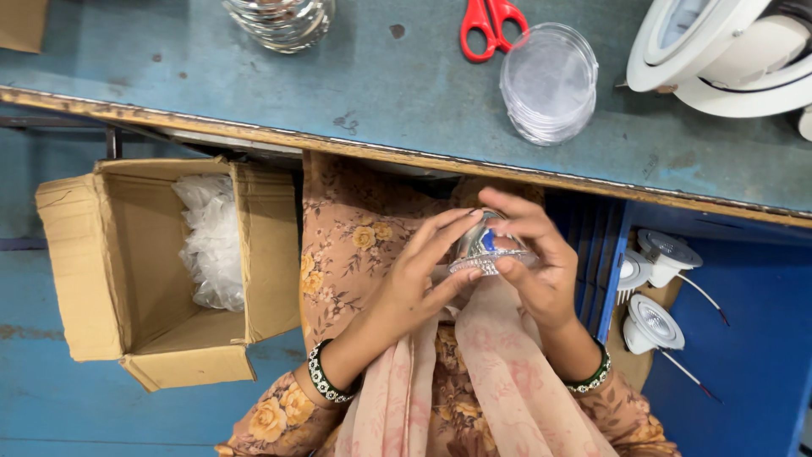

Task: The person sits on the floor and repeatedly assembles small cylindrical light fixtures by inserting a clear plastic diffuser into a metallic reflector housing. They handle each unit one at a time, rotate it to check the fit, and place the completed assembly on the table.

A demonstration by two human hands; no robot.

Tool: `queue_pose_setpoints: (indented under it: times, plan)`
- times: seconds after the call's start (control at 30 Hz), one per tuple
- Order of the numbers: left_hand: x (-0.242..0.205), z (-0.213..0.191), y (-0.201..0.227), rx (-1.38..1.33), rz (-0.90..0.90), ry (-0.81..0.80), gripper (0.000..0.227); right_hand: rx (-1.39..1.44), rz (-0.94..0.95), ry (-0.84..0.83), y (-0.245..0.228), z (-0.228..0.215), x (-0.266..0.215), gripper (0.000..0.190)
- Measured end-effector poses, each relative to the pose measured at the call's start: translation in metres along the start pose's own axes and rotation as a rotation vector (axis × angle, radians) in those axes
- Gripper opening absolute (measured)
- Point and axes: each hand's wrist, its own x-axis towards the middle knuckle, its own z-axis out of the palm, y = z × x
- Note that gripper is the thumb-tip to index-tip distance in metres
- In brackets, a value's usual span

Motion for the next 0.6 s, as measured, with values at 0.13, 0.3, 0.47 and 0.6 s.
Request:
queue_pose_setpoints:
  times: [0.13,0.3,0.47,0.6]
  plan:
    - [0.003,0.001,-0.001,0.053,0.085,0.002,0.057,-0.158,-0.066,-0.017,0.004,-0.009,-0.001,0.023]
    - [0.000,0.003,-0.005,0.124,0.115,0.020,0.058,-0.113,-0.088,0.040,0.014,-0.003,-0.008,0.024]
    - [0.001,0.017,-0.006,0.133,0.045,0.164,0.066,0.382,0.063,0.263,0.027,0.004,-0.008,0.026]
    - [0.000,0.023,-0.007,0.145,0.136,0.213,0.056,0.598,0.206,0.381,0.037,0.003,-0.013,0.025]
